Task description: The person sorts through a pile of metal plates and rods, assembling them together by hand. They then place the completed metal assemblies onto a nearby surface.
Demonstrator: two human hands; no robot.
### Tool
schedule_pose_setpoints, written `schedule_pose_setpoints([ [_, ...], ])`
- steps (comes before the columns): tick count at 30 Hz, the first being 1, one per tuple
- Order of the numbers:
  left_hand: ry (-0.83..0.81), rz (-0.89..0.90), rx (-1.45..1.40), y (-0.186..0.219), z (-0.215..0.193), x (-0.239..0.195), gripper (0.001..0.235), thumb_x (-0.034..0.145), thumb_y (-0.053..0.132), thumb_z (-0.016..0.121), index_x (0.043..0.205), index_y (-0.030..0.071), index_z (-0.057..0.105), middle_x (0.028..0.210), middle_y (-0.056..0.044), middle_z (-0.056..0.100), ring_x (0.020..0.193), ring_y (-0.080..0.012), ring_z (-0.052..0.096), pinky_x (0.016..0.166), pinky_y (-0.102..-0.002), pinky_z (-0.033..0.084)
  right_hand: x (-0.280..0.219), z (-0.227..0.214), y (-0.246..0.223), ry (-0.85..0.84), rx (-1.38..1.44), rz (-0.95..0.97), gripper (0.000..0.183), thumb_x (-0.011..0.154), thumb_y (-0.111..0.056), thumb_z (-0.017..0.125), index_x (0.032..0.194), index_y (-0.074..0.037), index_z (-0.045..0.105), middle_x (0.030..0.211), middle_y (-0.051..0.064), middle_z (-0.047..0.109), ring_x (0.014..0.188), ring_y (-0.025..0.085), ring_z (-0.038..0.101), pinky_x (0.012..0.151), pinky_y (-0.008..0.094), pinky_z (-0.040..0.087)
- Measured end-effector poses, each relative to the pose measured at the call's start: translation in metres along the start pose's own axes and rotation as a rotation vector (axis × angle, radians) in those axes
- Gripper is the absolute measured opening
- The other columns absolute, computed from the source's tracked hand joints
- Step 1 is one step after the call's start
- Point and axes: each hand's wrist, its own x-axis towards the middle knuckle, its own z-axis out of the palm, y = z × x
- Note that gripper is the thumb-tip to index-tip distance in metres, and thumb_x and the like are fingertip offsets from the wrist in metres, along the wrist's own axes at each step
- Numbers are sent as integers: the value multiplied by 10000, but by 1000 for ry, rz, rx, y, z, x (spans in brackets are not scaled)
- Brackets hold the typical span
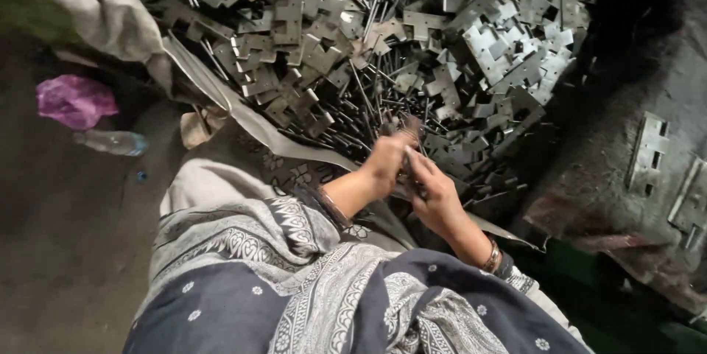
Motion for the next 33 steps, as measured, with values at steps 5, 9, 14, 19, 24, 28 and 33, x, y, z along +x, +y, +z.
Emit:
schedule_pose_setpoints([
  [5, -298, 450, 1014, 78, -3, -28, 699, 857, 504, 779, 1365, 76, 559, 1223, -185, 694, 1116, -366, 671, 948, -466, 550, 2, -35, 16, 232, 1053, 573, 618, 852, 3, 589, 1462, 58, 510, 1294, 150, 692, 1104, 210, 717, 961, 317, 584],
  [9, 175, 547, 2153, 141, -59, -39, 435, 663, 514, 836, 745, 91, 783, 892, -121, 683, 938, -356, 651, 701, -537, 529, -10, -63, 35, 361, 1720, 489, 595, 1017, 76, 652, 1591, 143, 514, 1231, 169, 704, 907, 156, 662, 793, 242, 530],
  [14, 147, 818, 2333, 131, -105, -25, 337, 740, 347, 823, 974, 112, 762, 1299, -20, 656, 1241, -259, 575, 1059, -473, 438, -14, -101, 48, 647, 941, 466, 500, 898, 109, 666, 1389, 51, 594, 1198, 60, 721, 1000, 82, 677, 894, 218, 577],
  [19, 76, 962, 1861, 126, -68, -27, 233, 844, 241, 788, 993, 62, 771, 1345, -111, 671, 1365, -325, 543, 1195, -492, 378, -35, -168, 102, 689, -540, 172, 464, 922, 134, 611, 1361, -7, 660, 1284, 231, 705, 1167, 320, 726, 966, 368, 610],
  [24, -285, 527, 901, 138, -42, -33, 241, 804, 216, 838, 984, 65, 783, 1333, -102, 697, 1454, -295, 480, 1157, -468, 399, -86, -248, 191, 469, -1018, 453, 576, 852, 9, 554, 1422, 33, 631, 1111, 256, 702, 958, 443, 676, 818, 513, 560],
  [28, -482, 342, -54, 150, -21, -38, 369, 886, 392, 833, 1029, 62, 753, 1354, -148, 718, 1393, -310, 514, 1199, -477, 418, -81, -249, 200, 392, -1168, 503, 549, 815, -101, 625, 1354, -6, 669, 1164, 258, 709, 956, 418, 693, 794, 498, 564],
  [33, -467, 373, -585, 196, -4, -37, 424, 901, 405, 799, 1099, 49, 684, 1172, -155, 734, 1143, -285, 666, 1061, -481, 535, 21, -171, 141, 303, -741, 255, 364, 942, -195, 771, 1257, -22, 712, 1288, 188, 684, 1128, 391, 681, 957, 457, 560],
])
